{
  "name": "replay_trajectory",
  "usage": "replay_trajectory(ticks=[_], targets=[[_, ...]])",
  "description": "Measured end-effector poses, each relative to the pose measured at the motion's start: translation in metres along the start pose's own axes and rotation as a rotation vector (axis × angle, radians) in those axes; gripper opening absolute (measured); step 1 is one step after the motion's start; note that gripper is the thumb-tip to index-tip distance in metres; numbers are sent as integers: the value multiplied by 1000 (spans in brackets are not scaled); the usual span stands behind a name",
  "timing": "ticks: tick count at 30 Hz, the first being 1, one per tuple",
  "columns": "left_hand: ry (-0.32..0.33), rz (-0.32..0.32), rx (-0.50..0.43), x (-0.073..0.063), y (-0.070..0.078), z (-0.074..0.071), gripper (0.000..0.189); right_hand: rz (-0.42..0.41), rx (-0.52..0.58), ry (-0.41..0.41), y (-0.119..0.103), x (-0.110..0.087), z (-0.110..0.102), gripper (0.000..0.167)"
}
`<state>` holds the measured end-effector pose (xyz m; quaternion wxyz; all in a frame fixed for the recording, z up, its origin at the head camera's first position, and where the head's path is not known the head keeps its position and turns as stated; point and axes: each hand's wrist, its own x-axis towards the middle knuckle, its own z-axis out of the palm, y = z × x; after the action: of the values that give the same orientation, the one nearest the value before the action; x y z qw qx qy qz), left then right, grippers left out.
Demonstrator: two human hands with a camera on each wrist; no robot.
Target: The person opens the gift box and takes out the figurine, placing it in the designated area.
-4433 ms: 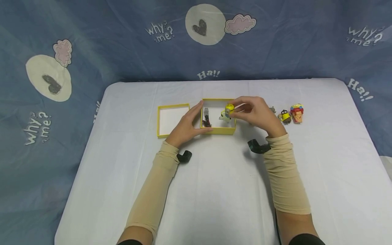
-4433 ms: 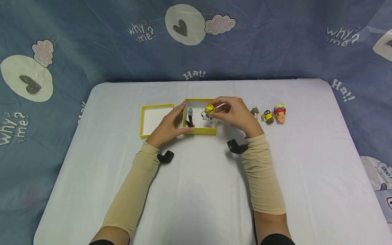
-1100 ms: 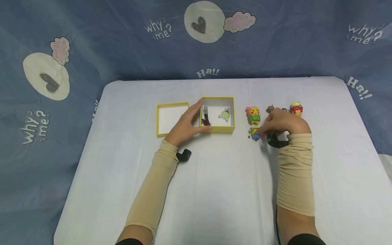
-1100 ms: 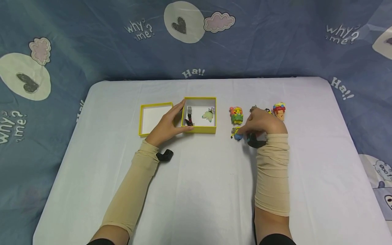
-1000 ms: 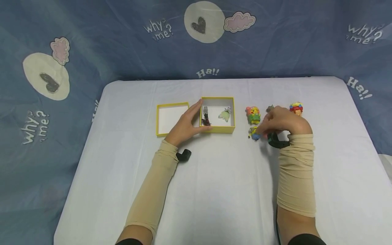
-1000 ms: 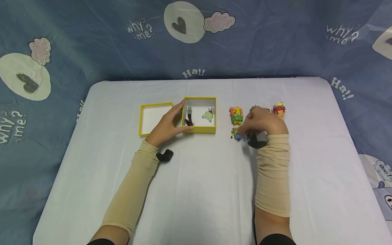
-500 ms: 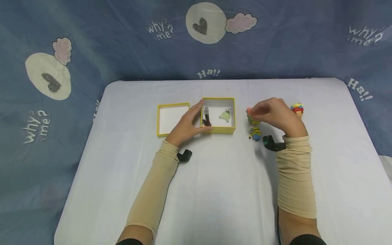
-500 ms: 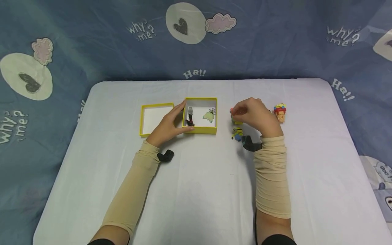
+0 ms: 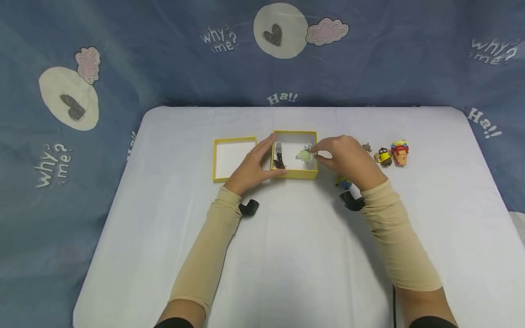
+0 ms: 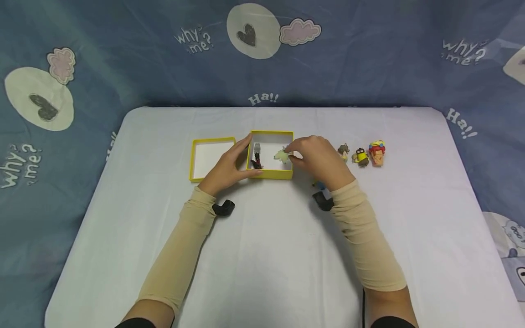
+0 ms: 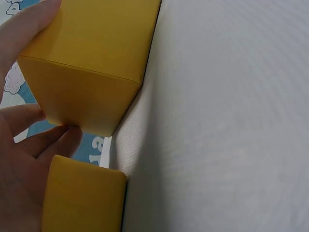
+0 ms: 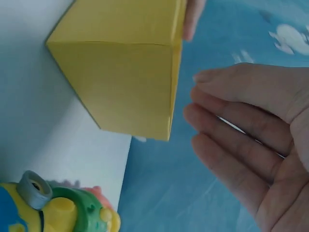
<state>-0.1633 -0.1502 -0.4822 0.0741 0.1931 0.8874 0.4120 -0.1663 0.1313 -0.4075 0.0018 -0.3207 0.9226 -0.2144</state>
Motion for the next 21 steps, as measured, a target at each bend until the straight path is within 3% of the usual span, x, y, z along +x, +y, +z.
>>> replay_trajectory(ticks=[11, 21], targets=[[-4, -14, -4, -2, -2, 0, 110, -143, -196, -105, -7, 21, 8, 16], [-1, -11, 14, -2, -3, -1, 109, -185, -336, -162, -9, 32, 16, 13]])
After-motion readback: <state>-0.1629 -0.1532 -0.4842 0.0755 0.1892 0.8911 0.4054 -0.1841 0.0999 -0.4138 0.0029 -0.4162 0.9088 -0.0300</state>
